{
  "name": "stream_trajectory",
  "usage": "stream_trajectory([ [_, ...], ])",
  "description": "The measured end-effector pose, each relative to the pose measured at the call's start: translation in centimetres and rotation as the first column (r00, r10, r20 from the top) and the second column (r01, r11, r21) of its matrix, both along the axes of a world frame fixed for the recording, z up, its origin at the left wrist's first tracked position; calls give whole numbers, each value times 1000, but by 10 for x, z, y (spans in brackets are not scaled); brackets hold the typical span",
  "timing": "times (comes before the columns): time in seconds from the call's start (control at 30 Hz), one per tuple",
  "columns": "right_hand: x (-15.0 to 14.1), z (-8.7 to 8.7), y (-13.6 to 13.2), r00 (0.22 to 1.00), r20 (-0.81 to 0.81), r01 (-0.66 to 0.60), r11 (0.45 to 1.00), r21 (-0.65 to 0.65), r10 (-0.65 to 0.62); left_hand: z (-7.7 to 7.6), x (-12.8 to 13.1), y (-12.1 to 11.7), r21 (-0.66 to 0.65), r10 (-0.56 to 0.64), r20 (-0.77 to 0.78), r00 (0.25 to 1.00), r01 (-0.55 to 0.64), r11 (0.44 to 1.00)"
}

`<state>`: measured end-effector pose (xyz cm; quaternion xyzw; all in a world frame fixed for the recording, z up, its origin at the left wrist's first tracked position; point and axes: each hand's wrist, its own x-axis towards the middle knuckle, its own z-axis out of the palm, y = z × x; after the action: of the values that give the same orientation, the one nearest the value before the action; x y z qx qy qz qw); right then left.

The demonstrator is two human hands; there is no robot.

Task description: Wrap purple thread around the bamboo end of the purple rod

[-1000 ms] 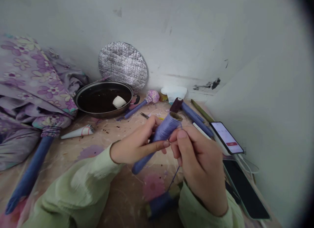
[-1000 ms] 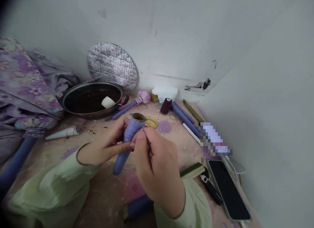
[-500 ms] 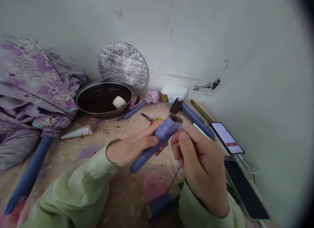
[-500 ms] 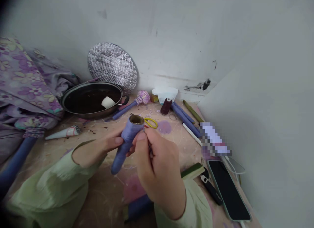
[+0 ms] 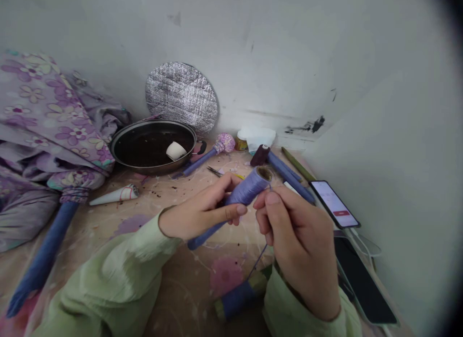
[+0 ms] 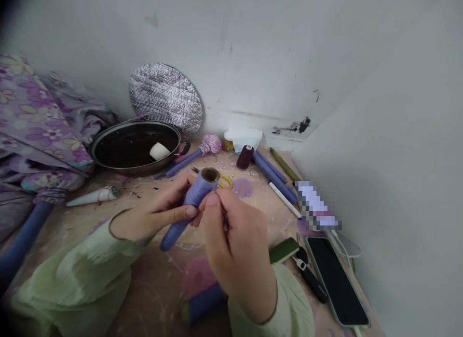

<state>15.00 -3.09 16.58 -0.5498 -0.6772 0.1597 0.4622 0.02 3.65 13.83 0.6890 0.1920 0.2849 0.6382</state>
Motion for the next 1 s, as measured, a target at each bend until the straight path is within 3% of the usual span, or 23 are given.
stream_trajectory([
  [0.4,0,-1,0,1000,6,-13,1000,-8,13,-3,1,1,-47,68,64,996,-65,997],
  [0.5,-2,0,0,999,-10,-49,999,-21,48,-6,1,5,-156,-133,163,978,158,975],
  [0.57,-2,2,0,998,-31,-61,998,-26,60,-8,-1,7,-261,-290,240,926,350,900],
  [0.63,-2,3,0,998,-40,-54,998,-20,53,-9,-3,9,-314,-305,285,909,389,866],
  [0.8,1,2,0,1000,-29,-9,1000,1,9,-4,-8,10,-245,-185,174,967,224,943],
  [1.0,2,-1,4,1000,-4,-31,1000,1,31,-8,-2,10,-103,-19,38,999,23,994],
])
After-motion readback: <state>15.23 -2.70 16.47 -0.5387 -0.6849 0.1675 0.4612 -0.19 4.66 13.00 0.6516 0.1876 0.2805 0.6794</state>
